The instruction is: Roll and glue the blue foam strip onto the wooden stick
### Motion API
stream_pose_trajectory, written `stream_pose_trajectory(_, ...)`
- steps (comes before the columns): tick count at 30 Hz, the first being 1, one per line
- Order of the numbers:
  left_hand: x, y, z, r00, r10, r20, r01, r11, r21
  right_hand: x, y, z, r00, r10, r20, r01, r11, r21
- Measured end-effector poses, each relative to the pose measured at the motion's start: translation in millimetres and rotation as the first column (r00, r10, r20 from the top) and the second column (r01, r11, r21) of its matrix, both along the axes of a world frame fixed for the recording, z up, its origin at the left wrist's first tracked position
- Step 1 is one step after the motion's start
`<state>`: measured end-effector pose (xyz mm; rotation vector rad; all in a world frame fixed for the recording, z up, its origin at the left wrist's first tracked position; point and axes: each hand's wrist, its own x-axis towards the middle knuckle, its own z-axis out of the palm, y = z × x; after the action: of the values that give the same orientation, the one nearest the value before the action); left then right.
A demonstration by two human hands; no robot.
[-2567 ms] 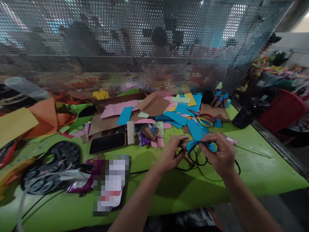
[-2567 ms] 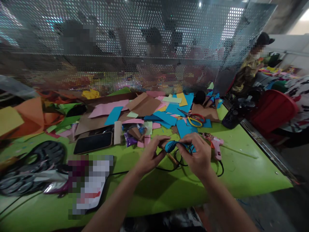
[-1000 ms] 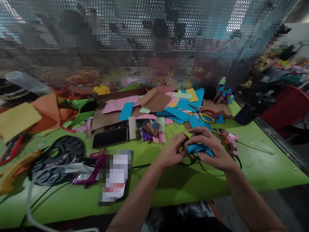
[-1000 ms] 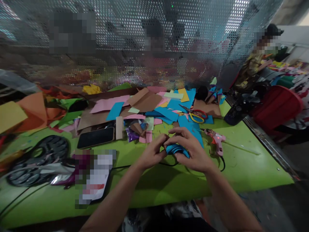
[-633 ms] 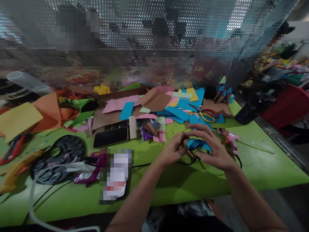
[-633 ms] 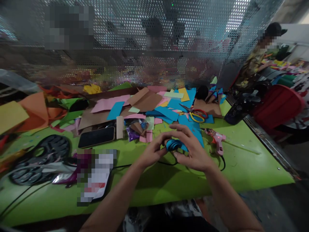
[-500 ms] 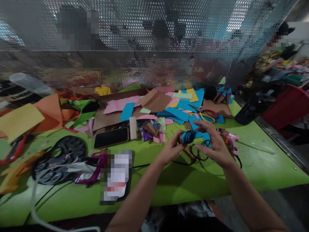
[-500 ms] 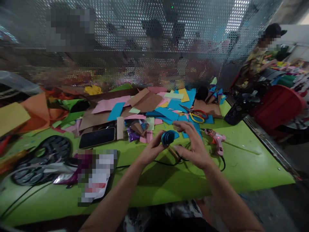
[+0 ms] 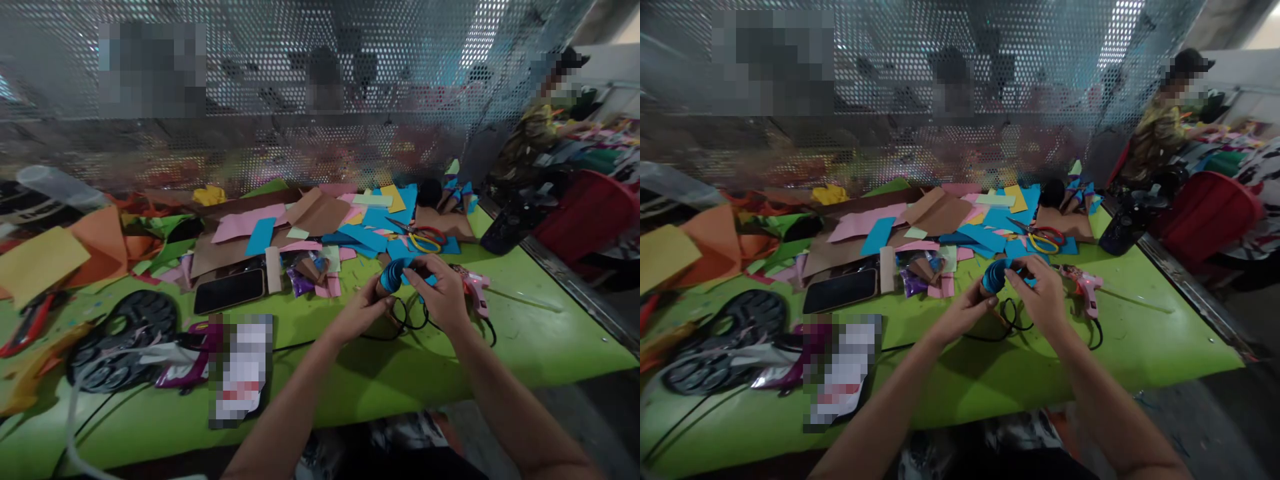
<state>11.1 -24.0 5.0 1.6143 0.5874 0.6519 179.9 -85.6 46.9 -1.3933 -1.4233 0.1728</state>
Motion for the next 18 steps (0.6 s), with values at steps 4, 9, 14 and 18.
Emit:
stream_pose_trajectory(4, -2, 0, 2.7, 0.999, 0.017, -0.035, -0.015, 0.998, 0.062, -1, -2, 4.0, 0.998, -0.06, -0.031, 0.061, 0.997, 0.054)
stream_pose_trajectory(9, -2, 0, 5.1, 0.998, 0.047, -0.039, -0.044, 0.995, 0.093, -8, -2, 10.1, 0.998, 0.041, 0.053, -0.041, 0.999, -0.005)
stream_pose_trajectory(14, -1, -2, 5.6, 0.999, 0.049, -0.018, -0.047, 0.994, 0.096, -14, 0, 9.3, 0.995, 0.063, 0.075, -0.061, 0.998, -0.028)
stream_pose_trajectory(18, 0, -3, 6.2, 0.997, 0.08, 0.023, -0.082, 0.994, 0.078, -16, 0, 11.2, 0.992, 0.063, 0.113, -0.061, 0.998, -0.022)
